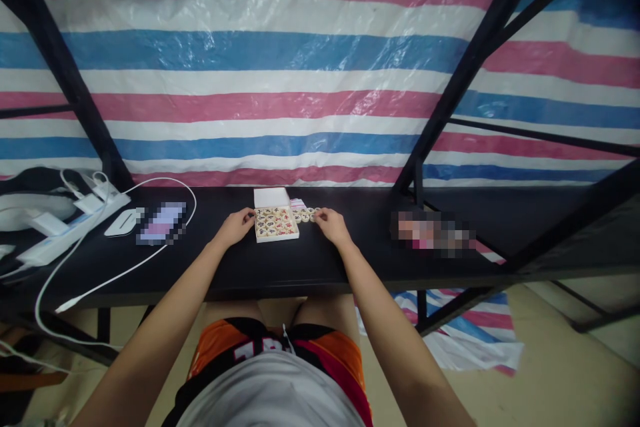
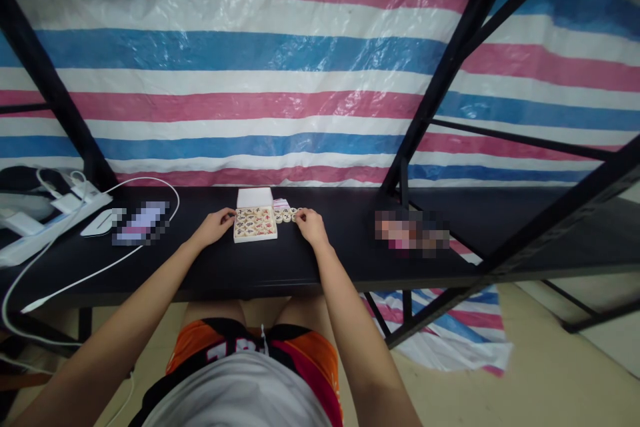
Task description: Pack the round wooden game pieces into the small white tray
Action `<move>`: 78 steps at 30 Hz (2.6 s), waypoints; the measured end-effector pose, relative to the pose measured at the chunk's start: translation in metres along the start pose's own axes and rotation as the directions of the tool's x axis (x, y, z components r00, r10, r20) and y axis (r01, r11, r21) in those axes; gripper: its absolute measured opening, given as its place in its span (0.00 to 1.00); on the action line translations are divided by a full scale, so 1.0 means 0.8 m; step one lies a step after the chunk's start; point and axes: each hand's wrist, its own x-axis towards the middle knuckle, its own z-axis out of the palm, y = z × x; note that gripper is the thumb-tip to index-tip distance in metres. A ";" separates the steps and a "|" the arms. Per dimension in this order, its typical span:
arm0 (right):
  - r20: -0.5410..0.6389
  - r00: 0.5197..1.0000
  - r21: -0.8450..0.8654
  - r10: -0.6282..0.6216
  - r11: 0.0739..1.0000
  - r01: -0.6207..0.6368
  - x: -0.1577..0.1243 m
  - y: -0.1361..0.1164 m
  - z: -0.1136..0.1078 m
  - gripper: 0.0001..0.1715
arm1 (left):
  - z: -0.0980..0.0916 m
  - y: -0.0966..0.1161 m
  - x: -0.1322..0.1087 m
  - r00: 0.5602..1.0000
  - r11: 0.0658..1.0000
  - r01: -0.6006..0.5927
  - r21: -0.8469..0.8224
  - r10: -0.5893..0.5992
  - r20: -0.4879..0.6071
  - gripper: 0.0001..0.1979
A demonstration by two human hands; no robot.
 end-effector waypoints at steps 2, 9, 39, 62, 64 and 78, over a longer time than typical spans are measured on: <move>-0.005 1.000 -0.022 -0.025 0.999 0.025 -0.001 -0.003 0.000 0.08 | 0.000 0.000 0.000 1.000 1.000 -0.001 0.002 0.001 0.007 0.16; 0.016 0.952 -0.025 -0.306 0.952 0.306 -0.015 -0.044 0.003 0.10 | 0.002 -0.004 0.001 1.000 1.000 -0.003 0.002 0.003 0.005 0.16; 0.334 0.509 -0.109 -0.794 0.503 0.857 -0.048 -0.102 0.006 0.22 | 0.003 -0.001 0.000 1.000 1.000 0.000 -0.012 0.000 -0.002 0.16; 0.364 0.543 -0.108 -0.757 0.544 0.832 -0.047 -0.105 0.009 0.21 | -0.002 0.007 -0.001 1.000 1.000 0.006 -0.015 -0.006 0.011 0.17; 0.345 0.550 -0.098 -0.760 0.554 0.827 -0.047 -0.102 0.012 0.21 | -0.001 0.006 -0.001 1.000 1.000 0.007 -0.017 -0.006 0.009 0.17; -0.018 0.898 -0.071 -0.440 0.896 0.437 -0.024 -0.068 0.000 0.20 | -0.001 0.004 0.001 1.000 1.000 0.020 -0.012 -0.020 0.013 0.17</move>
